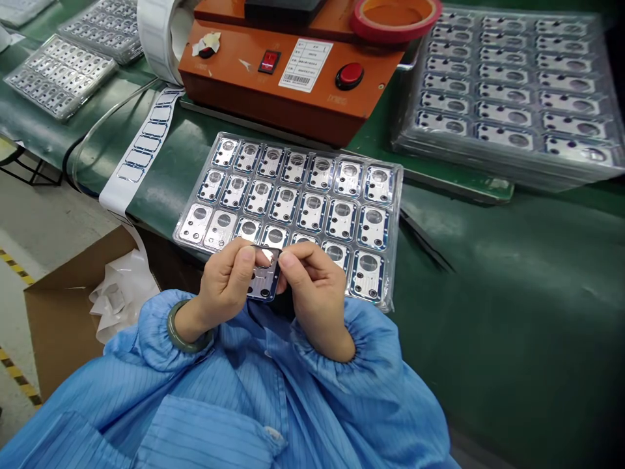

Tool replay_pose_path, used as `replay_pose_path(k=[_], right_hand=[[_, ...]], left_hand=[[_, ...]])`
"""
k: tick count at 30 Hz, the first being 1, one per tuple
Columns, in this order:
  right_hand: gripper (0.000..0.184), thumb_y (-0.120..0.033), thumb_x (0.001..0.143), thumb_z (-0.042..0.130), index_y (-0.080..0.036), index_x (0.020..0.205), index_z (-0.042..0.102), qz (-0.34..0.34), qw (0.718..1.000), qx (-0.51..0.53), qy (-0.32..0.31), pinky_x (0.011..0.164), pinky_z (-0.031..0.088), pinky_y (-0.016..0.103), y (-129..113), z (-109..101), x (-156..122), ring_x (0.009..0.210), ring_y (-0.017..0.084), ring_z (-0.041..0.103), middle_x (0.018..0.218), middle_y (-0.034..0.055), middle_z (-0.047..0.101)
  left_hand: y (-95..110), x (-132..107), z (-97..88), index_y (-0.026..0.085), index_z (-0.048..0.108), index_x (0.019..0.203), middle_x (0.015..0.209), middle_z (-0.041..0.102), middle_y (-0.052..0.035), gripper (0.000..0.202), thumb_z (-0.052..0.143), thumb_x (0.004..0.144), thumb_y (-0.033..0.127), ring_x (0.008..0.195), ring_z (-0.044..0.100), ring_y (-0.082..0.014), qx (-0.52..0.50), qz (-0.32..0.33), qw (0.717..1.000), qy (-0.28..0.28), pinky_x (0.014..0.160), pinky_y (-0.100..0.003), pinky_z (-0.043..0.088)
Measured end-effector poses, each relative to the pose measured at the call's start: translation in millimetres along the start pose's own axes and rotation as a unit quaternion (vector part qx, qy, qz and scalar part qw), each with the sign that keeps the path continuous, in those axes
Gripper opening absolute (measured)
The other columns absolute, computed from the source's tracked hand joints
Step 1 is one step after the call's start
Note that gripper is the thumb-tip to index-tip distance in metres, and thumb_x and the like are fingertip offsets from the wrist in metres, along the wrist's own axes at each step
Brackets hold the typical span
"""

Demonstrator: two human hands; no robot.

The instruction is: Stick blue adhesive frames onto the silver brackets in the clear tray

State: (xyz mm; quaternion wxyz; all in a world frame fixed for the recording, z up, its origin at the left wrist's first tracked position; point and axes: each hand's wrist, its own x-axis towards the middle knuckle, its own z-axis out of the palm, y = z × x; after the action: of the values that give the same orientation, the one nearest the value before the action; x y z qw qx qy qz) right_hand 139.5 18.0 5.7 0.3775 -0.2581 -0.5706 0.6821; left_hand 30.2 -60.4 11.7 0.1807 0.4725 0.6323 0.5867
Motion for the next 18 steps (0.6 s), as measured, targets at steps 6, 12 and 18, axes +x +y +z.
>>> replay_pose_path(k=[6,12,18], right_hand=[[0.024,-0.04,0.089,0.058,-0.02,0.075,0.056,-0.009,0.999,0.038,-0.017,0.047,0.045,0.021,2.2,-1.4,-1.7,0.047,0.009,0.05,0.056,-0.0056,0.052],[0.026,-0.042,0.088,0.057,-0.02,0.074,0.058,-0.033,0.999,-0.002,0.014,0.046,0.043,0.022,3.5,-0.9,-3.2,0.049,0.01,0.049,0.058,-0.004,0.052],[0.024,-0.035,0.088,0.055,-0.02,0.069,0.054,-0.038,0.997,-0.043,0.052,0.043,0.038,0.021,2.4,0.3,-3.5,0.045,0.009,0.042,0.053,-0.0057,0.046]], left_hand=[[3.3,2.2,2.2,0.019,0.06,0.08,0.062,0.058,0.0018,0.03,0.04,0.098,0.032,0.047,0.048,-0.0066,-0.016,0.003,1.0,-0.005,0.044,-0.019,0.038],[1.6,-0.6,4.1,0.019,0.062,0.083,0.07,0.064,-0.0018,0.03,0.039,0.097,0.032,0.053,0.055,-0.0097,-0.006,0.011,0.999,-0.032,0.047,-0.022,0.042],[0.6,-0.9,7.4,0.02,0.064,0.082,0.071,0.066,-0.0024,0.031,0.04,0.097,0.032,0.056,0.055,-0.0103,0.011,0.017,1.0,-0.023,0.052,-0.022,0.043]])
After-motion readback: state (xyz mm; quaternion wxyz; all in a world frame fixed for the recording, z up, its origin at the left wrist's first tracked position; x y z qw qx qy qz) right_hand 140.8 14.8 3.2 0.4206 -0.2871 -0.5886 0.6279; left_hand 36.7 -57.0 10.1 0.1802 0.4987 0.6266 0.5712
